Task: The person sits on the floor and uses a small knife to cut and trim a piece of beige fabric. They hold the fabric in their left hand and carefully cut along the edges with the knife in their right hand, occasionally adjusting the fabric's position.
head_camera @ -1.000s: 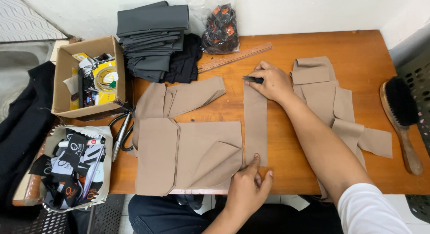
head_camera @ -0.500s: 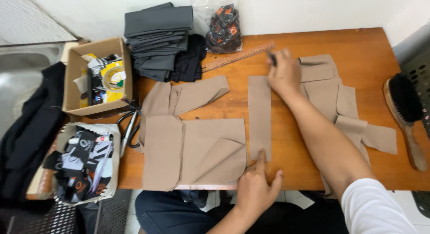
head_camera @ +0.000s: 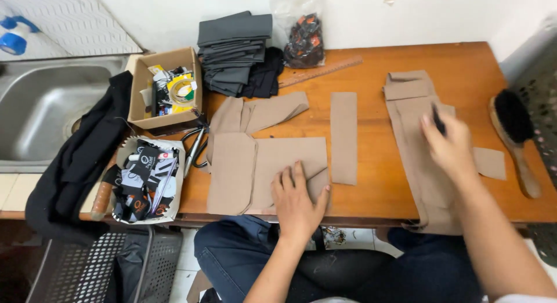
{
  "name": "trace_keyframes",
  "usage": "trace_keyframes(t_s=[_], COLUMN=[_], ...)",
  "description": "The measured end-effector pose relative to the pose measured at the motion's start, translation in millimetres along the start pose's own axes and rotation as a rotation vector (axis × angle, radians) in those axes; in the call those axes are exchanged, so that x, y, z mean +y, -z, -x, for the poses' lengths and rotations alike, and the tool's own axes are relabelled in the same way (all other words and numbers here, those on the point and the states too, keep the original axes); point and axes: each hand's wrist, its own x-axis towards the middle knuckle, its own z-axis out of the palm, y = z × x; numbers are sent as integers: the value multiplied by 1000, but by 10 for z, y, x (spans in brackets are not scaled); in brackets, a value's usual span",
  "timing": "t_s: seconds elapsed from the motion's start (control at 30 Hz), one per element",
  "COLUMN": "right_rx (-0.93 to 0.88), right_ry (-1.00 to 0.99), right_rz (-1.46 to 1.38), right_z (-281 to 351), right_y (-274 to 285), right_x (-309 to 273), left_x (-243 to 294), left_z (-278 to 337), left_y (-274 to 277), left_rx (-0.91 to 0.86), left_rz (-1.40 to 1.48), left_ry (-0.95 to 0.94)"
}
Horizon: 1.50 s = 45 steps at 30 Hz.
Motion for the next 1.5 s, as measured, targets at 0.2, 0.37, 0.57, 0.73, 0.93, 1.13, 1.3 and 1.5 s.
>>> trace_keyframes(t_s=[0.2,0.37,0.57,0.73,0.93,1.13,1.3,1.5], right_rx=[299,307,316,167,199,180,90,163], right_ry=[-215,44,-14,-219,-511,-330,-355,-135], right_rz=[-195,118,451,663,489,469,527,437], right_z=[1465,1634,1185,810,733,749,596,381], right_y=[291,433,261,157,258,280,319,148], right_x=[82,-126,107,361,353,459,290,695], left_x=[97,178,-313,-709,-886,-829,-791,-837], left_z=[407,931,1557,1553,1633,1640,1640,1648], left_y=[-28,-126,-785,-1171,-1271,-1229,-1122,-1174], left_rx=[58,88,-241,-799,-555,-668,-784,-758], left_rz=[261,511,452,470,702,600,506,545], left_ry=[-267,-490,-482,3,146,75,48,46])
